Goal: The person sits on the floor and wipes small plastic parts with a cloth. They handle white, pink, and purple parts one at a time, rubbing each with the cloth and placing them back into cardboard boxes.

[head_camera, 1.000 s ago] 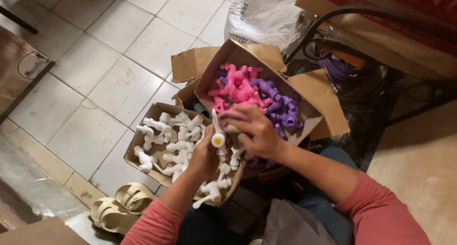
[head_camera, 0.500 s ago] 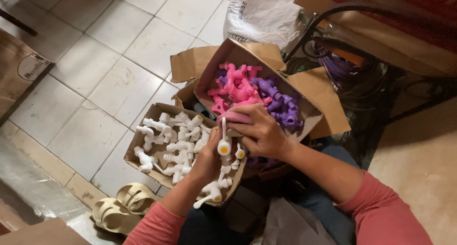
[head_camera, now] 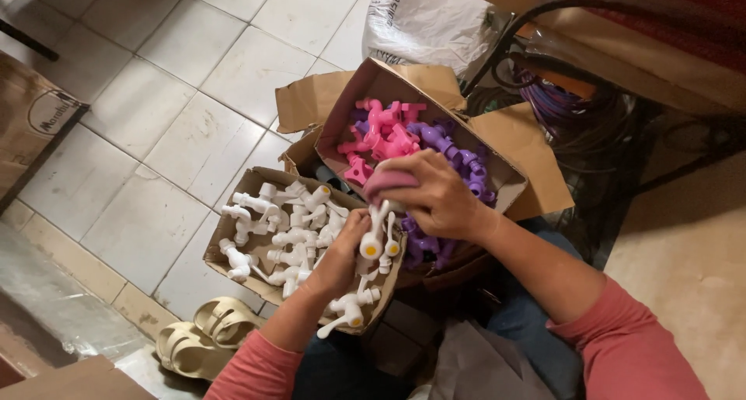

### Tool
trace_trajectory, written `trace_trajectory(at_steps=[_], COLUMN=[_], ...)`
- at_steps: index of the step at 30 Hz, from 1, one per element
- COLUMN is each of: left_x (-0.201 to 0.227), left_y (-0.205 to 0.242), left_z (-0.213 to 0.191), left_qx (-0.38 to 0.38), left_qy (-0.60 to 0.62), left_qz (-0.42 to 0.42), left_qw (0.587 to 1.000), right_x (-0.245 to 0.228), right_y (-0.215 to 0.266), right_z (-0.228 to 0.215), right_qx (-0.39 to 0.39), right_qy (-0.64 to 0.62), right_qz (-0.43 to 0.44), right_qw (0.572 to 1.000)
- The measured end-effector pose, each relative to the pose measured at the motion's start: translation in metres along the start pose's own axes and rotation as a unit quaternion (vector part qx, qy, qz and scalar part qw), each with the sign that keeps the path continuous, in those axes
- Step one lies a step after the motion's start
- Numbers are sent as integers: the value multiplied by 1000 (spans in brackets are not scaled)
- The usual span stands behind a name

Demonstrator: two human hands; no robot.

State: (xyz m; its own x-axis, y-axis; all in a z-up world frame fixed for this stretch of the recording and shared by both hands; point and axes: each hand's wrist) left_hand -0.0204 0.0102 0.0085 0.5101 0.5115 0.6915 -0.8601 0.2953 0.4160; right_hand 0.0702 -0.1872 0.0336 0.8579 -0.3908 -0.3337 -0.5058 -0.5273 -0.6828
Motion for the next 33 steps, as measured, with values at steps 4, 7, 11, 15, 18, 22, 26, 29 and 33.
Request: trace_trajectory(at_steps=[4,7,11,15,18,22,26,29,33], left_x=[1,5,19,28,7,6,3,0,0], left_y=[-4,-8,1,9,-8,-15,-21,-21,-22], left_z=[0,-2,0,3,-21,-20,-19,-16,-18], left_qx=[7,17,-16,-189,-30,-22,-28,-36,-40], left_qy=[-37,-99,-214,-427,-292,-282,-283,-285,-281], left_qz=[-22,-53,-47,95,3,8,-3,-7,-9], left_qw=[999,994,976,879,956,959,959,958,959], right_x=[-4,9,-7,7,-2,-25,-28,-15,-17], right_y=[5,7,-4,2,-4,1,-16,-17,-6], right_z=[1,6,-12,-4,-15,-15,-23,-32,-23], right_qx=[-82,-82,-142,-129,-61,-61,-150,-176,-263], right_qy=[-55,49,-165,-84,-121,-184,-129,-136,-305], right_qz=[-12,-34,-1,-40,-11,-93,-126,-89,-54], right_qw=[995,995,976,987,991,977,972,971,914])
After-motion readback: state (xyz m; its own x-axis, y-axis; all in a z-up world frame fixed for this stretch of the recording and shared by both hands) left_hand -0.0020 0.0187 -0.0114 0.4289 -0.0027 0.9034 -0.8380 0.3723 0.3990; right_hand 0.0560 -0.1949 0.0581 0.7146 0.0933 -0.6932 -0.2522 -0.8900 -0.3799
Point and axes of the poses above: each hand's wrist, its own y-axis away from the middle knuckle, its own z-axis out of the palm, x = y × z, and after that the axes turned 5 degrees about y, right-handed
